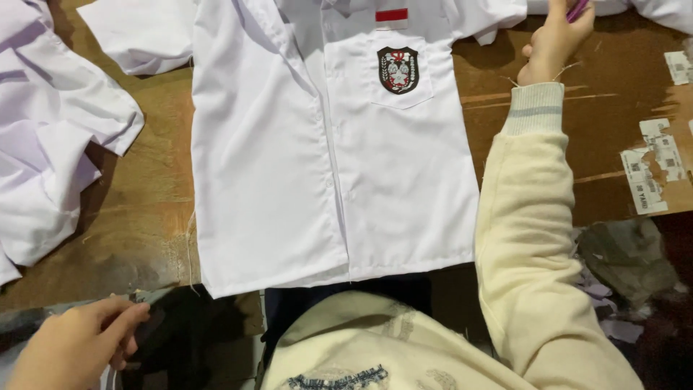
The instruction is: Trimming loose threads from a white uniform shirt using thread snips on a work table.
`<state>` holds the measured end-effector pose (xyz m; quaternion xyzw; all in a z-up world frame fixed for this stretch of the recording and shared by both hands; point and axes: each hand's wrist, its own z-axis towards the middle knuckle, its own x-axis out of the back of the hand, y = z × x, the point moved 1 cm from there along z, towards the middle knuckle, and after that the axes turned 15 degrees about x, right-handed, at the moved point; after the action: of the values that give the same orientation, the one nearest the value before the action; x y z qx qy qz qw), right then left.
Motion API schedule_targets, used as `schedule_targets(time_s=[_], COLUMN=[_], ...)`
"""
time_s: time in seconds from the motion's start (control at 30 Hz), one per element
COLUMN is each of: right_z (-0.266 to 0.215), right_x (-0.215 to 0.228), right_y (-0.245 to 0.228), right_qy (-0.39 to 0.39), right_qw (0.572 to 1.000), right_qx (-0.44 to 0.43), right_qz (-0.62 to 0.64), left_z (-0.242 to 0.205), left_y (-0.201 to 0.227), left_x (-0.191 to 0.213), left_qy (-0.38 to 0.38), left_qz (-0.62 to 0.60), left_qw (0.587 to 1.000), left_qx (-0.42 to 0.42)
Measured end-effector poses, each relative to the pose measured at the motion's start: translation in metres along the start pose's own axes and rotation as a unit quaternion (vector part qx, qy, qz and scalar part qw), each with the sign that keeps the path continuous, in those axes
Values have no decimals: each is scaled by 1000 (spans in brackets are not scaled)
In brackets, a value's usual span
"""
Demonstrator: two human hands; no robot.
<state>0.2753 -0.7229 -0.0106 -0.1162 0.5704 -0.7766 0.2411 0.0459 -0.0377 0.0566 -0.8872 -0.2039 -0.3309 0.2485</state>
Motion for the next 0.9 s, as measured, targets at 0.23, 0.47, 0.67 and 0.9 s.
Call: schedule_targets(time_s=[0.23,0.47,0.67,0.9], right_z=[0,1,9,0], right_x=[-2,-10,-11,-7], right_y=[12,38,33,23], right_qy=[-104,-128,-73,-12], right_qw=[981,964,943,997], right_qx=[19,175,310,58], right_qz=[-160,-156,95,45], left_z=[-63,-17,-16,13], left_y=[114,362,490,502], left_x=[103,135,96,66], left_qy=[13,157,361,433], left_qz=[-125,-288,-303,-165], left_qw=[878,640,570,707], left_qx=[-462,-695,-673,-534])
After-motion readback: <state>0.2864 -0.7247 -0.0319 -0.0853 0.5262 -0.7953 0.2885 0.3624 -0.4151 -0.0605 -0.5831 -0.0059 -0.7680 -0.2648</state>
